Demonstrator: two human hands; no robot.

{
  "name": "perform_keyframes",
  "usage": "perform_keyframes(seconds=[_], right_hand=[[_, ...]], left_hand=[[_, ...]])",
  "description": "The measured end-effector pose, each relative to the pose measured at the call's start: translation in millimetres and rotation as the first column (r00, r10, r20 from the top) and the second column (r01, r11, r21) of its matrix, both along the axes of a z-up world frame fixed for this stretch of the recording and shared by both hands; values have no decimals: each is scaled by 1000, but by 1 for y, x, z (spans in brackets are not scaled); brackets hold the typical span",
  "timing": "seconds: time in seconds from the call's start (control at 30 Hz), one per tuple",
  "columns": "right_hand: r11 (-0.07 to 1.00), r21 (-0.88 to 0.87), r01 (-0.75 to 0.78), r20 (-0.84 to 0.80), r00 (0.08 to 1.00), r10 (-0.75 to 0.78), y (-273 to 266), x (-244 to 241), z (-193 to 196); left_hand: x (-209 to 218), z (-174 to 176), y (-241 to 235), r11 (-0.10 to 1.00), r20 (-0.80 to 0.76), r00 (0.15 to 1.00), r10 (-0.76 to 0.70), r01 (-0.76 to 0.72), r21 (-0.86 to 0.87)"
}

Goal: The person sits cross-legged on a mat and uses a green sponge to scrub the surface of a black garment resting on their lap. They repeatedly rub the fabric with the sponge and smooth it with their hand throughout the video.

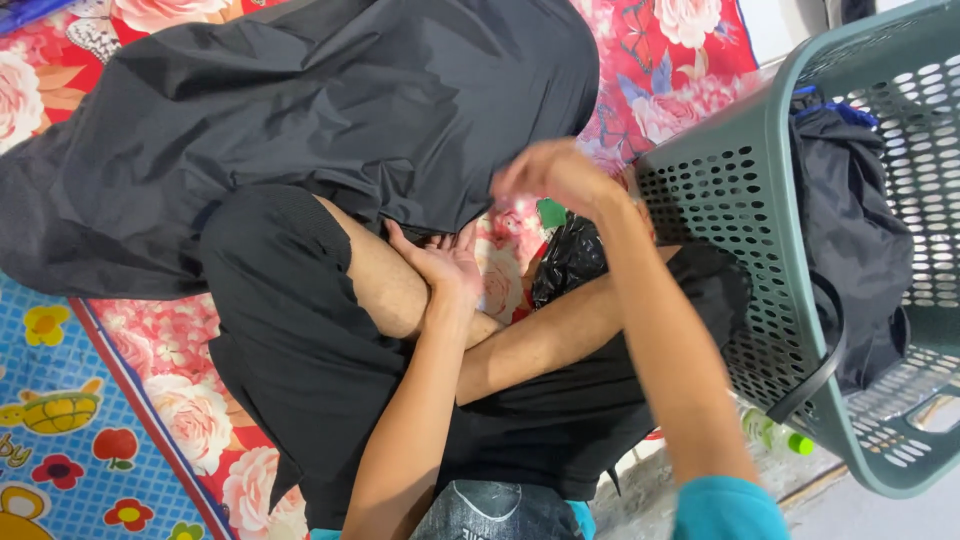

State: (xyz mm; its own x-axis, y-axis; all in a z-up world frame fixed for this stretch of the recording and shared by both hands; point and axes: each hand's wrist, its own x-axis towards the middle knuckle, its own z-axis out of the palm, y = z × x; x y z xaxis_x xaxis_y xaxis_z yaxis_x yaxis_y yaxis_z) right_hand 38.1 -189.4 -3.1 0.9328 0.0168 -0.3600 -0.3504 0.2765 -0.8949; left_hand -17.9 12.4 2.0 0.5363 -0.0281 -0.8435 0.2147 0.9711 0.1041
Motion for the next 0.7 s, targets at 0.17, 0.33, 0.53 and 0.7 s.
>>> perform_keyframes(seconds=[0.17,0.33,0.53,0.7], right_hand=[[535,-662,-525,-375,850,371,-64,-13,-20],[51,-907,-417,-391,882,262,-75,-36,-82],[85,-905,-416,-378,880,288,-63,-35,-122],[240,-879,-411,-332,891,311,-53,-31,-74]], left_hand=[[0,-1,3,1000,28,999,-18,18,-3],[-3,1,-1,999,25,999,-33,33,8],[-9,4,-3,999,36,999,-33,33,19],[-4,-3,-5,999,48,998,-39,39,7]])
